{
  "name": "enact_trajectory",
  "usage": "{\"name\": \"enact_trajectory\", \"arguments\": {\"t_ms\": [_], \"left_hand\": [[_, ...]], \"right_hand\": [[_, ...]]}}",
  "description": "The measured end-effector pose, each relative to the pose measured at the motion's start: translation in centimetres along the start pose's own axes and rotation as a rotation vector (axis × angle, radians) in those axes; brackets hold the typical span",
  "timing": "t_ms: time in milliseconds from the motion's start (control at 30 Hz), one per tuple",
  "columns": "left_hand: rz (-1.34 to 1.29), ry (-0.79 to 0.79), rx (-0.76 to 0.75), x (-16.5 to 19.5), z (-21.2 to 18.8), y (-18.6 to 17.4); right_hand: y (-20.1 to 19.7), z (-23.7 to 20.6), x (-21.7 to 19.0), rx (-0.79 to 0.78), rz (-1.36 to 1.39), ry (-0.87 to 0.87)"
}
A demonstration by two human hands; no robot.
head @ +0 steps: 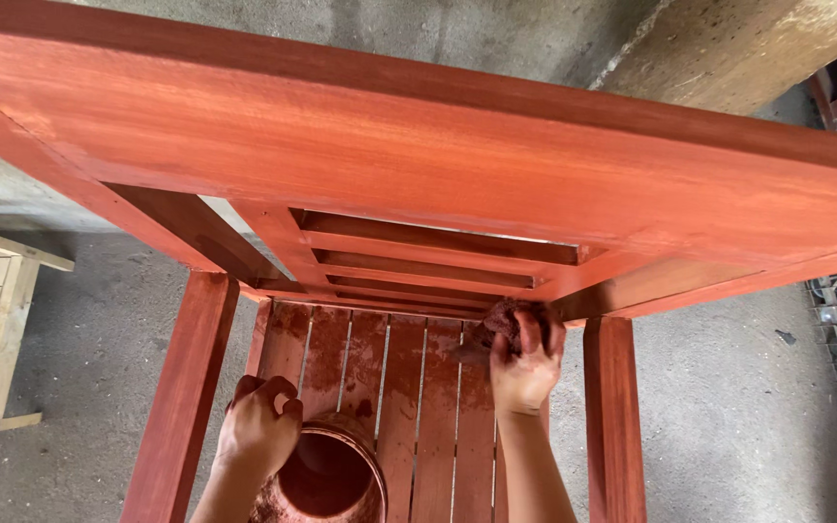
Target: The person applies a red-brown stain to a wooden chair, dipping a cloth into a bucket of stain and rubbing it over the chair's backrest, armrests, seat slats and frame, working the stain into the wood by hand across the chair's surfaces.
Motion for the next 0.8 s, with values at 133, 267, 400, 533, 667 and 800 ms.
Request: {"name": "enact_trajectory", "arguments": {"t_ms": [133, 267, 400, 533, 667, 800], "left_hand": [[0.060, 0.010, 0.032, 0.3, -0.3, -0.3], [-0.025, 0.013, -0.008, 0.3, -0.7, -0.2], [0.011, 0.032, 0.032, 0.6, -0.9, -0.5], [0.000, 0.019, 0.011, 0.5, -0.8, -0.2], [-0.056, 0.062, 0.031, 0.9, -1.0, -0.6], [0.020, 0.091, 0.072, 1.4, -1.3, -1.4]], "right_hand": [[3.2, -1.4, 2.3, -0.091, -0.180, 0.071], [6.8, -3.5, 5.1, -0.170, -0.079, 0.151], [10.2, -5.9, 8.4, -0.307, -0.093, 0.384], [11.0, -6.2, 7.3, -0.255, -0.154, 0.217], [11.9, -6.1, 8.0, -0.459, -0.095, 0.427], [9.3, -5.1, 6.1, -0.442, 0.095, 0.409]]}}
Point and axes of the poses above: each hand's wrist, its own z-axis towards the middle knuckle, its own y-axis out of the palm, x = y × z, the point moved 8 cm from there along z, towards the middle knuckle, and after that the axes turned 12 degrees about -x, right-handed, at the moved point
